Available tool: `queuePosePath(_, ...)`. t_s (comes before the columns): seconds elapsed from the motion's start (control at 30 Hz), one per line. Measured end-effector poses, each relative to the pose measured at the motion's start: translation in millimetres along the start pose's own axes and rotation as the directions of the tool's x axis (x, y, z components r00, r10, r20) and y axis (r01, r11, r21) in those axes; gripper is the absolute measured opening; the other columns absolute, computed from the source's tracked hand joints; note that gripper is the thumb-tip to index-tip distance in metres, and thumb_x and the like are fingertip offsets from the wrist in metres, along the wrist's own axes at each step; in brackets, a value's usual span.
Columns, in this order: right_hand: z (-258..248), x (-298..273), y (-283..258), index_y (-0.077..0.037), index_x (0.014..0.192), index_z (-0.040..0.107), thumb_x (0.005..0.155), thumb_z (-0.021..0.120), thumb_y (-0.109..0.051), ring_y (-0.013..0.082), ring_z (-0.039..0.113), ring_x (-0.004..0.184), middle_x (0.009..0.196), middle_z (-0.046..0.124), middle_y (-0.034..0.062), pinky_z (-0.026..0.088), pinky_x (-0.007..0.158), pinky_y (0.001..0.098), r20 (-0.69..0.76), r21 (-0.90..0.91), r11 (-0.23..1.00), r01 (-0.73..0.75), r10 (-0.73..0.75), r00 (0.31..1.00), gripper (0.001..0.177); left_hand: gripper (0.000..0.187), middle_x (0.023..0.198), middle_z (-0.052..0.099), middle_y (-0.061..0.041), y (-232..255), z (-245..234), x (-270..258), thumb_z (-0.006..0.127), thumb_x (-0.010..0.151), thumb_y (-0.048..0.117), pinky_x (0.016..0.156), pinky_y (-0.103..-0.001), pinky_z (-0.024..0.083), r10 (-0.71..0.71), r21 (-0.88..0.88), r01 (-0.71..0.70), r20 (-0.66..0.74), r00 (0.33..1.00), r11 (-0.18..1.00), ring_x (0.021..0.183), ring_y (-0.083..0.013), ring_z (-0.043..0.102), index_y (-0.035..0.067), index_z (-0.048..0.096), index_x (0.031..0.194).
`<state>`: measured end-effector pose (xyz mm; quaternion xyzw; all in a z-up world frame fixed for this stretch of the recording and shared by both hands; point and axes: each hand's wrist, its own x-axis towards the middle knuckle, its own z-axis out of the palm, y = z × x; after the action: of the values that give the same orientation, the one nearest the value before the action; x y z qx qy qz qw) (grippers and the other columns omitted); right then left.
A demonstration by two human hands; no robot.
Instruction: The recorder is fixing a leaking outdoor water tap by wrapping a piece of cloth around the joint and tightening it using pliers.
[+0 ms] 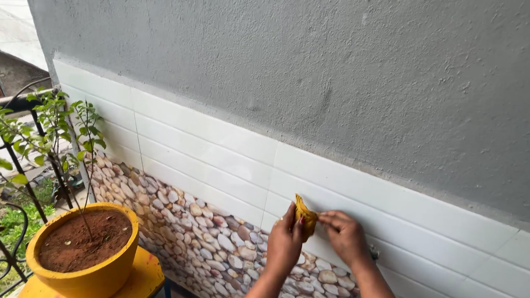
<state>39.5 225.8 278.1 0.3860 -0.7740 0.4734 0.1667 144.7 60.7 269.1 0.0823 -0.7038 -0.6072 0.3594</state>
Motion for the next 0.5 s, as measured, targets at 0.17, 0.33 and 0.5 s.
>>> queuePosePath(0.17,-9,5,-25,-0.009,0.118,0.076,0.08,0.077,-0.009,0.0228,0.067,0.118,0.127,0.071,0.0067,0.053,0.097,0.0353,0.174,-0.205,0.979,0.016,0.02,0.985,0.037,0.053,0.108,0.071,-0.024,-37,11,-7,0.051,0.101,0.031,0.086,-0.046,0.052,0.09,0.282,-0.095,0.029,0.996,0.955,0.099,-0.0413,0.067,0.009,0.051,0.149)
queuePosePath(0.33,-8,12,14,-0.009,0.12,0.077,0.082,0.076,-0.012,0.0229,0.06,0.13,0.132,0.072,0.007,0.045,0.11,0.0375,0.33,-0.146,0.989,-0.009,0.057,0.942,0.038,0.051,0.119,0.077,-0.019,-62,18,-18,0.069,0.097,0.039,0.093,-0.04,0.057,-0.169,0.122,0.166,0.018,0.985,0.979,0.111,-0.0293,0.075,0.013,0.062,0.141)
queuePosePath(0.5,-14,17,5,-0.006,0.118,0.075,0.081,0.076,-0.014,0.0171,0.067,0.118,0.124,0.075,0.0087,0.049,0.105,0.0335,0.406,0.023,0.982,-0.19,0.164,0.899,0.038,0.088,0.131,0.061,-0.019,15,12,-7,0.082,0.077,0.026,0.092,-0.044,0.054,0.018,-0.005,-0.02,-0.158,0.987,1.0,0.114,-0.0333,0.066,0.006,0.041,0.152)
